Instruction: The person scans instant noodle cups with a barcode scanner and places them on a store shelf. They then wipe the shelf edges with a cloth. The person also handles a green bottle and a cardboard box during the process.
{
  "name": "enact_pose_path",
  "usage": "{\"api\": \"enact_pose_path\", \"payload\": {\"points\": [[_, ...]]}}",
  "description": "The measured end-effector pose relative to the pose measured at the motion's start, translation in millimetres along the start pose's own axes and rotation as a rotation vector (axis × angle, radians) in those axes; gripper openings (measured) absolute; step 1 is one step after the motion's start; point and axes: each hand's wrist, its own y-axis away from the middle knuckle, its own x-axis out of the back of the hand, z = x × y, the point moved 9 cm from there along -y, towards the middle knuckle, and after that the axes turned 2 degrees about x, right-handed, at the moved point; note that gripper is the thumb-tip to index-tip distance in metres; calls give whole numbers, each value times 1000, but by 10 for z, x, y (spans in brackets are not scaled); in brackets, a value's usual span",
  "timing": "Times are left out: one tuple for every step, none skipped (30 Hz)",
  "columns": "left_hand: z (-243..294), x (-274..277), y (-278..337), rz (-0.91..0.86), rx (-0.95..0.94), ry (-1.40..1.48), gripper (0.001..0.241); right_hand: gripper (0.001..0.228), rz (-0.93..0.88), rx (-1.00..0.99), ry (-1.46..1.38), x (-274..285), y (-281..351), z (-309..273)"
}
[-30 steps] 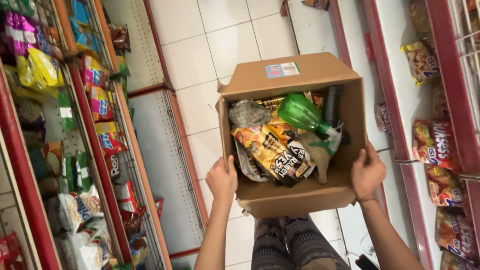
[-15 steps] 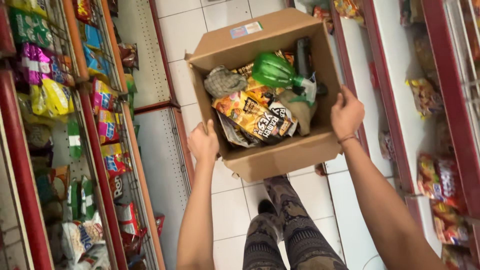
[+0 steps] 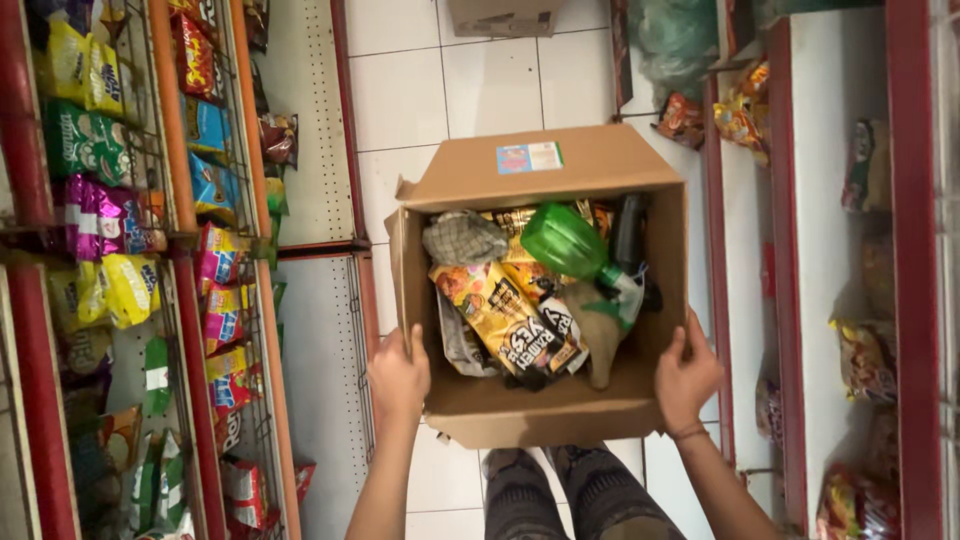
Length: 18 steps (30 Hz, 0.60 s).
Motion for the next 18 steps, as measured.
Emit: {"api": "enact_pose_path", "payload": {"points": [[2,-5,-1,-3,2,-6,40,38,-8,-48,1,-16,-11,45],[0,-16,-6,-5,3,-12,40,39,-38,-106,41,-52,-18,103],[-7,-31,15,-10,7,-19,41,40,-70,-165,84,-74,-8,169],[-4,-33,34,2,-1,-18,40,41,-102,-223,128,-89,6,235],[-3,-32,39,18,-9,-17,39,40,-76,-156,90,-85,-20,183],[3,-28,55,34,-17,-16,38,38,-50,-90,51,-70,-40,129],[-6,-31,53,37,-10,-12,38,37,-23,-24,11,-57,-54,69],[-9,-31,52,39,-3,-7,39,37,-17,10,6,-59,-63,33],[-1,-26,38,43,-1,-2,39,37,-6,43,-1,-59,-75,-8],[9,-9,30,42,-7,-12,37,36,5,77,-8,-54,-85,-52],[36,-7,29,39,-14,-18,35,37,-26,14,-19,-74,-111,-4],[60,0,16,37,-22,-24,34,38,-56,-49,-31,-110,-132,35],[80,-35,-31,12,-5,-51,36,38,-79,-111,-39,-144,-180,74],[92,-55,-80,-12,12,-78,38,38,-78,-100,-29,-158,-243,44],[102,-70,-145,-32,30,-105,40,38,-78,-87,-23,-200,-320,0],[157,-76,-220,-22,16,-94,40,38,-77,-73,-17,-232,-409,-45],[212,-74,-318,-10,1,-84,39,38,-64,-24,-40,-269,-520,-127],[279,-74,-413,3,-14,-75,39,37,-52,26,-62,-309,-644,-215]]}}
